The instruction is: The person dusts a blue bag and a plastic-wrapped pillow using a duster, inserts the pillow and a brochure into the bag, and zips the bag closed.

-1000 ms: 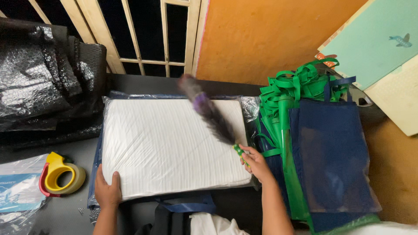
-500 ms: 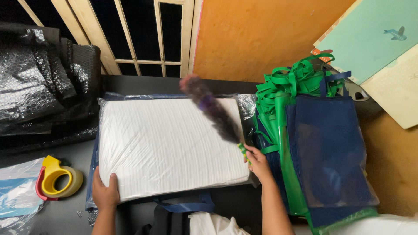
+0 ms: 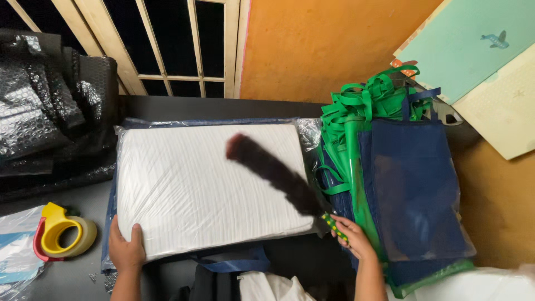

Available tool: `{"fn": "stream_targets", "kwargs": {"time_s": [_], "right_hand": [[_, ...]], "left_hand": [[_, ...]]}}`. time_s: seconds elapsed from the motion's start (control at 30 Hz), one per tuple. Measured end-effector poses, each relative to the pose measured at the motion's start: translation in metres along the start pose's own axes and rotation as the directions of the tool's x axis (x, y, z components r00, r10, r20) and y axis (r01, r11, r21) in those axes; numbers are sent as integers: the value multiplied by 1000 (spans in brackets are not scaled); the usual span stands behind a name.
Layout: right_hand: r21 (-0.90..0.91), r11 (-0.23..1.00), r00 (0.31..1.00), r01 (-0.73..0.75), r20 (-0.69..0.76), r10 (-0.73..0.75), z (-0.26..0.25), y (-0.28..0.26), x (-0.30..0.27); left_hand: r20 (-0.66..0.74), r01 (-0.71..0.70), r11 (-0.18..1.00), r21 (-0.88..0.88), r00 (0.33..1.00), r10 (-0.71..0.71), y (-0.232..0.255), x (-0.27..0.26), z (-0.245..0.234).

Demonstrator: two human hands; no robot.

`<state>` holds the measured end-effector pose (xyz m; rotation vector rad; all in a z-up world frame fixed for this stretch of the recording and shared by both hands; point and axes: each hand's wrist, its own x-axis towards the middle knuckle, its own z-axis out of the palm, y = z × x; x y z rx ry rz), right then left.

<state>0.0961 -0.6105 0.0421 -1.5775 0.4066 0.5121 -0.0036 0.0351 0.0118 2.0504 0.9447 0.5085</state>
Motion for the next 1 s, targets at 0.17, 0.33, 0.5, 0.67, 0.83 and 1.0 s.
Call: {"fn": "stream_targets", "kwargs": {"time_s": [0.17,0.33,0.5,0.67,0.83,1.0], "right_hand": [[142,956,954,256,-197,-226,22,-10,17],[211,924,947,320,-50,-317,13,-10,17],[-63,988,941,141,319,-113,14,-3,5],[-16,974,974,225,44,-224,8,12,30],[104,934,911,342,-280,-302,25,-16,25],[149,922,924,357,90,-372,23,-7,19]], "left_hand": [[14,4,1000,-9,1000,-4,3,-2,-2],[49,44,999,-12,998,-43,18,-6,-8],[7,-8,1000,-8,1000,8,9,-4,-5],[8,-10,1000,20,1000,10,5,-2,-3],[25,28,999,38,999,-29,11,-5,-7],[-11,-37,995,98,999,39,-13,6,4]]}}
